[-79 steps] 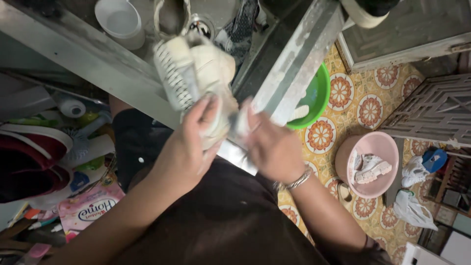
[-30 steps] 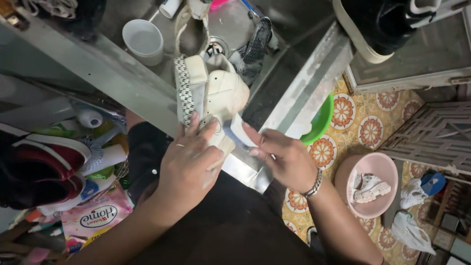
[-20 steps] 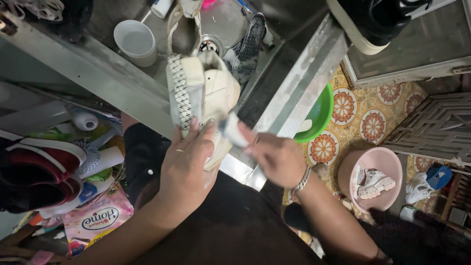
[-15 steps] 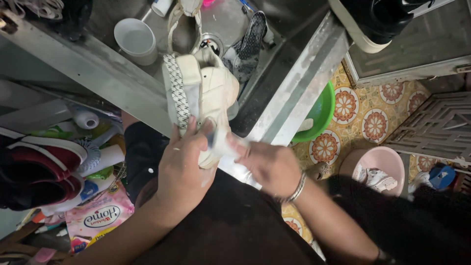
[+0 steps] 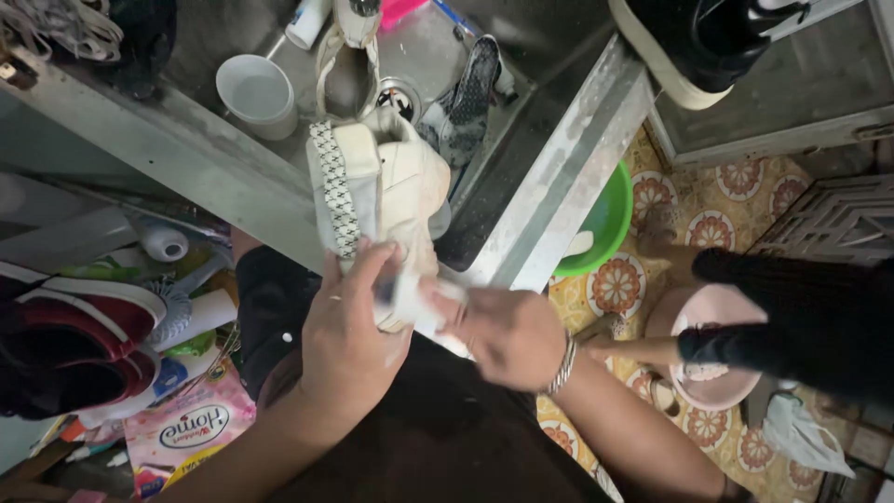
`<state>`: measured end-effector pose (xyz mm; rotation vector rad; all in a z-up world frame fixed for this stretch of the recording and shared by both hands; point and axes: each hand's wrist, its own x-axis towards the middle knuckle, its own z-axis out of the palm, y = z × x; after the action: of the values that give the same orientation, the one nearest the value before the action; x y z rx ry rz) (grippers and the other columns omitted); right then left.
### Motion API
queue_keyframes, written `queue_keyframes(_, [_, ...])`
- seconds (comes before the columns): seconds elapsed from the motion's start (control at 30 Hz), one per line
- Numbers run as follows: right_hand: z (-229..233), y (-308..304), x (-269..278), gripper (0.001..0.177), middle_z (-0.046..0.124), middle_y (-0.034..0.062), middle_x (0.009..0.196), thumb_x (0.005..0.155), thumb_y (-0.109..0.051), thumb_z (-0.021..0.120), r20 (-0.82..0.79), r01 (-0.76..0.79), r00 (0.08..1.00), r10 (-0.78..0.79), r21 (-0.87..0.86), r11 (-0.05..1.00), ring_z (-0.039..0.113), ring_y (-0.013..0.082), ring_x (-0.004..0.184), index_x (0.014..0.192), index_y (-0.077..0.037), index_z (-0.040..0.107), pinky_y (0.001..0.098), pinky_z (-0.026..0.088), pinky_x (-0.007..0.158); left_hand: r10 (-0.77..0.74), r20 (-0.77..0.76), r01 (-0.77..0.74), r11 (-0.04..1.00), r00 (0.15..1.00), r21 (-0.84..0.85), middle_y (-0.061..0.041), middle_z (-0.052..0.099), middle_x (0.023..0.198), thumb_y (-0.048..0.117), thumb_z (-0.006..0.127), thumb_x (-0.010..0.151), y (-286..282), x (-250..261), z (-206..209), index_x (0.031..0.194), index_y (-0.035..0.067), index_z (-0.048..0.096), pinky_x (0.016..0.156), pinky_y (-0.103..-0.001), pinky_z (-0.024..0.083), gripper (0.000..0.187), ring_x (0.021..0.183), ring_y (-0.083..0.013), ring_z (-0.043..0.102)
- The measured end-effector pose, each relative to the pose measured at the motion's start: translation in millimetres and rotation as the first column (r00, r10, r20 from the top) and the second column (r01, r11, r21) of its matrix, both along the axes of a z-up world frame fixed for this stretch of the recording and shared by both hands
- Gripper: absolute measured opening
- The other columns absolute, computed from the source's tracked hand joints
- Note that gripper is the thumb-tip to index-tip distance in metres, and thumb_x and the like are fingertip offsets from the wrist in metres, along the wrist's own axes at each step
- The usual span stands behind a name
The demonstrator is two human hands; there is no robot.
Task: Cleaning the exterior of white athletic shoes using a small brush and soapy water at a sink.
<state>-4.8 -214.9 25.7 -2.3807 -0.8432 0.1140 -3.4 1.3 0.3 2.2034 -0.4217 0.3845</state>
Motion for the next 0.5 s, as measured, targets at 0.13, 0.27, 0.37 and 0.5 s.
queue_keyframes(0.13, [-11.5, -10.7, 7.7, 0.051, 0.071, 0.0058, 0.086, 0.098, -0.016, 0.07, 0.081, -0.021, 0.997, 0.016, 0.066, 0.998, 0.071, 0.0266, 0.071, 0.146, -0.008, 0.056, 0.0379, 0.055, 0.061, -0.045, -0.009, 0.045, 0.999, 0.999, 0.009, -0.017, 0.069, 0.125, 0.003, 0.079, 0.086, 0.9, 0.7, 5.3, 0.138, -0.003, 0.045, 0.116, -0.057, 0.045, 0.063, 0.125, -0.0398, 0.065])
queue_keyframes(0.27, [-8.1, -11.2, 6.3, 0.054, 0.068, 0.0057, 0.074, 0.089, -0.017, 0.073, 0.005, 0.053, 0.999, -0.053, -0.064, 0.997, 0.066, 0.0248, 0.059, 0.142, -0.015, 0.063, 0.038, 0.054, 0.055, -0.022, -0.029, 0.022, 1.0, 0.999, -0.008, -0.013, 0.07, 0.122, 0.004, 0.08, 0.086, -2.3, 0.2, 4.1, 0.138, -0.001, 0.046, 0.116, -0.057, 0.044, 0.062, 0.124, -0.0366, 0.067])
queue_keyframes(0.37, [-8.1, -7.9, -1.9, 0.051, 0.071, 0.0028, 0.08, 0.092, -0.016, 0.071, 0.047, -0.022, 0.999, 0.021, 0.024, 0.999, 0.069, 0.023, 0.064, 0.142, -0.015, 0.062, 0.0364, 0.054, 0.057, -0.03, -0.071, 0.028, 0.999, 0.997, -0.04, -0.014, 0.069, 0.125, 0.003, 0.079, 0.084, 1.1, -2.8, 4.9, 0.139, -0.002, 0.043, 0.117, -0.057, 0.043, 0.066, 0.123, -0.0355, 0.068])
queue_keyframes(0.5, [-21.9, -21.7, 24.8, 0.051, 0.068, 0.0081, 0.073, 0.09, -0.018, 0.076, -0.018, 0.177, 0.984, -0.18, -0.115, 0.977, 0.067, 0.0266, 0.06, 0.14, -0.011, 0.066, 0.0388, 0.053, 0.055, -0.019, -0.024, 0.018, 0.998, 1.0, -0.068, -0.017, 0.068, 0.128, 0.005, 0.083, 0.082, 1.1, 2.9, 9.3, 0.137, -0.001, 0.043, 0.117, -0.055, 0.044, 0.068, 0.122, -0.0377, 0.067])
